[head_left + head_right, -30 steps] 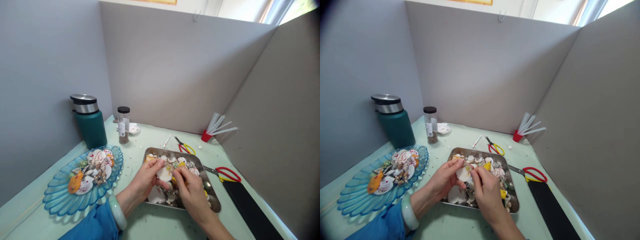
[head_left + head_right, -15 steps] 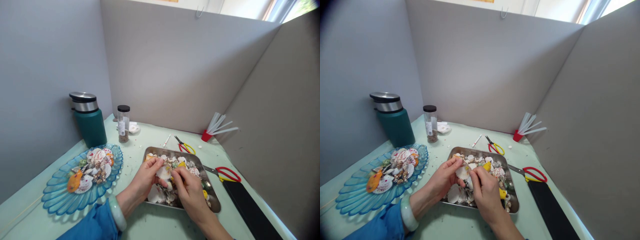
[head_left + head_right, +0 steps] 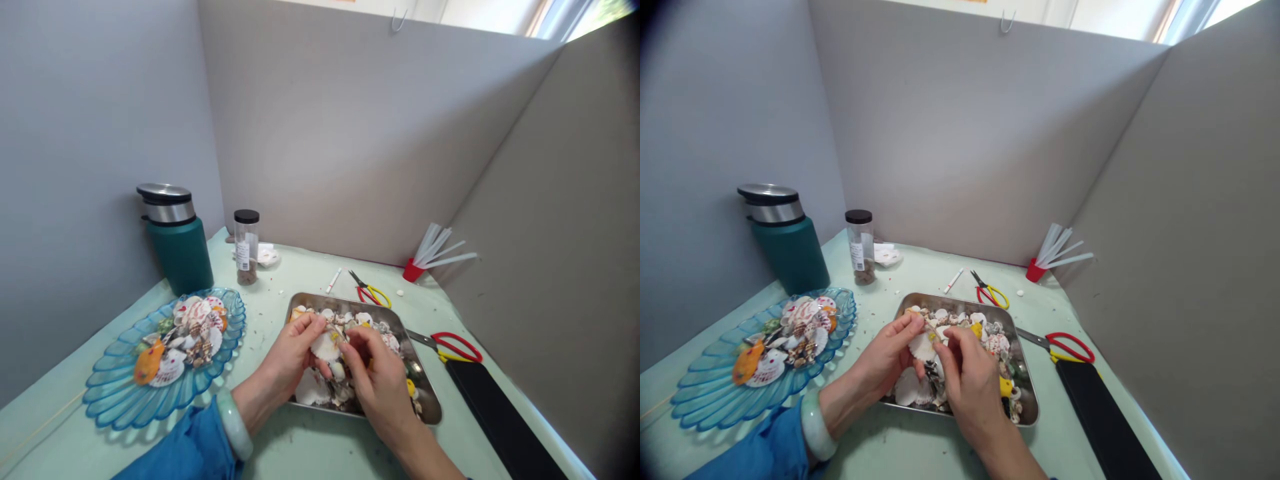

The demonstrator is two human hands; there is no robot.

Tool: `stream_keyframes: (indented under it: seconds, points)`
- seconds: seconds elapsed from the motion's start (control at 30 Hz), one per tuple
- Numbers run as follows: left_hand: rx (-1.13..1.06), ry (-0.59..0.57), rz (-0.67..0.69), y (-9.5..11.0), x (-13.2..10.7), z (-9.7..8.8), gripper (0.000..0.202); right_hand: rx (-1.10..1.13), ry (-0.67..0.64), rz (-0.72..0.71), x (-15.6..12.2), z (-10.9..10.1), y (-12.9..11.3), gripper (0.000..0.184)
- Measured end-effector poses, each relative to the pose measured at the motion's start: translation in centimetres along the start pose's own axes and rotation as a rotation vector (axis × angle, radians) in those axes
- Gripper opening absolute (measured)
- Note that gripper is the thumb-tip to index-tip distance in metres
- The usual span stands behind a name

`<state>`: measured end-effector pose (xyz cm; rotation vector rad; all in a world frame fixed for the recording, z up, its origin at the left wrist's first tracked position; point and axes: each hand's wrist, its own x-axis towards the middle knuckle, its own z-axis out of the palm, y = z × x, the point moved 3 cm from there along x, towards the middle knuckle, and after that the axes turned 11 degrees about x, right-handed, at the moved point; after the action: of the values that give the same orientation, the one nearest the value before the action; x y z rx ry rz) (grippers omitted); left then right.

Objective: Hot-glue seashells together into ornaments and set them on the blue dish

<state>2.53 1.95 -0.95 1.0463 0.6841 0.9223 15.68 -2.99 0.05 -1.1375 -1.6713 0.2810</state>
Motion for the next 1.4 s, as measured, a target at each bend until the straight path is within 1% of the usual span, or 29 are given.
stream_keyframes:
  seconds: [0.17,0.37,0.73,0.9,1.13,1.4]
  points:
    - [-0.014,0.005,0.003,-0.03,-0.08,0.01,0.026,-0.008,-0.027,-0.094,0.18,0.03,-0.19,0.014]
    - [-0.021,-0.002,-0.001,-0.11,-0.05,-0.12,0.025,-0.005,-0.039,-0.128,-0.12,0.1,-0.18,0.014]
    - [-0.035,-0.014,-0.012,-0.02,-0.07,-0.03,0.024,-0.018,-0.034,-0.131,-0.04,0.26,0.03,0.014]
    - [-0.036,-0.021,-0.004,0.03,-0.07,-0.06,0.026,-0.032,-0.02,-0.115,-0.13,0.27,-0.04,0.01]
    - [-0.037,-0.031,0.012,0.07,-0.11,-0.03,0.026,-0.062,-0.006,-0.121,-0.08,0.24,-0.15,0.008]
    - [-0.034,-0.024,-0.009,0.23,-0.29,0.16,0.031,-0.079,0.002,-0.095,-0.09,0.1,-0.22,0.01]
